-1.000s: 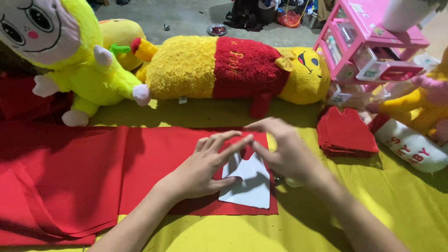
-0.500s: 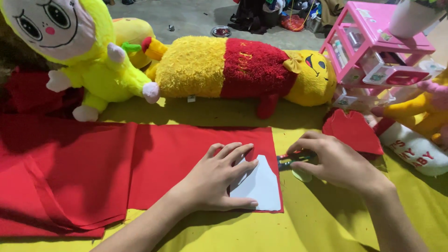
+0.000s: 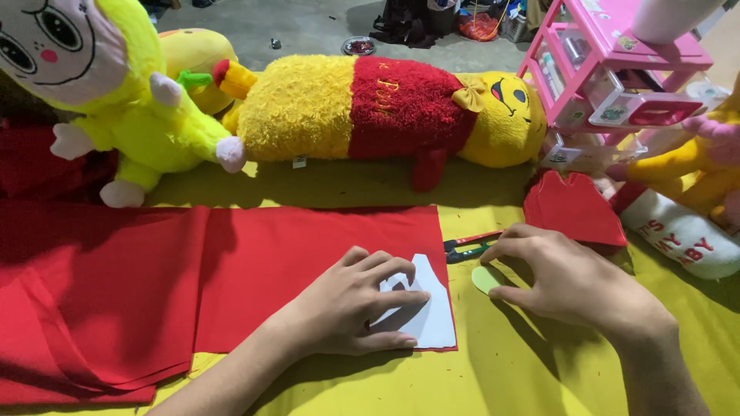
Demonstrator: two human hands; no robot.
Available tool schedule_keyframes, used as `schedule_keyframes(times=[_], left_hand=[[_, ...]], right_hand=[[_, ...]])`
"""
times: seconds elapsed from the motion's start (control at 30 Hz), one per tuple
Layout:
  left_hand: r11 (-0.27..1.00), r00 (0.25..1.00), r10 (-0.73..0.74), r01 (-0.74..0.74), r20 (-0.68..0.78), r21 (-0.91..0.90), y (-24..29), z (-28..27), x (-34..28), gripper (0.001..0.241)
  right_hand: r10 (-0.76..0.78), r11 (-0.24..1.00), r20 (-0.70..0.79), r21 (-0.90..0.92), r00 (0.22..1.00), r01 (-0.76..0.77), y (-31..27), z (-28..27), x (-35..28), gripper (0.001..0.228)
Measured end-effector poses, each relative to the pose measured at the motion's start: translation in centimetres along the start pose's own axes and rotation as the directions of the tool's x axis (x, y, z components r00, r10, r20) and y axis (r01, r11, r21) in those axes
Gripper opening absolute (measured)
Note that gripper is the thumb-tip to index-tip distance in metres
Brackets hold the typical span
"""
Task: The person places a white paper pattern on a red fabric sheet and traces its outline using a yellow chalk marker. They then use a rotary cutter to cut the fabric along the traced lines, creating a fabric piece matching the pattern shape.
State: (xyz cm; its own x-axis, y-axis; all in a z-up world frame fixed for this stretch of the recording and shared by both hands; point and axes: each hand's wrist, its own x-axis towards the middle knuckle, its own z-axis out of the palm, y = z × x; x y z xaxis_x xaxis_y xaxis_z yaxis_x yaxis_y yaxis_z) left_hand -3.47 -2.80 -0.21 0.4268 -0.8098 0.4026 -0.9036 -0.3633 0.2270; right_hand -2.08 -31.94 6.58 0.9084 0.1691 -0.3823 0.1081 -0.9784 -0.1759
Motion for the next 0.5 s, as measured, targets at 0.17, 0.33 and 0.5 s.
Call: schedule_keyframes(times=[0.17,0.33,0.5], left_hand=[[1.000,1.000,0.014,-0.014,0.005,-0.001,0.2,-0.1,0.2,0.051],[0.998,0.998,0.043,-0.045,-0.044,-0.045,0.3,-0.1,0.2,0.047],[0.999,1.000,0.015,-0.014,0.004,-0.049,0.1,0.1,0.0,0.052]], right_hand=[[-0.009,0.997,-0.006,0.072,1.000,0.010,1.3,0.6,0.7,0.049],[-0.026,0.989,-0.024,0.145,0.999,0.030,1.5,0.8,1.2,0.054],[-0.124,0.974,-0.056,0.183,0.991,0.133,1.4,1.0,1.4,0.029]])
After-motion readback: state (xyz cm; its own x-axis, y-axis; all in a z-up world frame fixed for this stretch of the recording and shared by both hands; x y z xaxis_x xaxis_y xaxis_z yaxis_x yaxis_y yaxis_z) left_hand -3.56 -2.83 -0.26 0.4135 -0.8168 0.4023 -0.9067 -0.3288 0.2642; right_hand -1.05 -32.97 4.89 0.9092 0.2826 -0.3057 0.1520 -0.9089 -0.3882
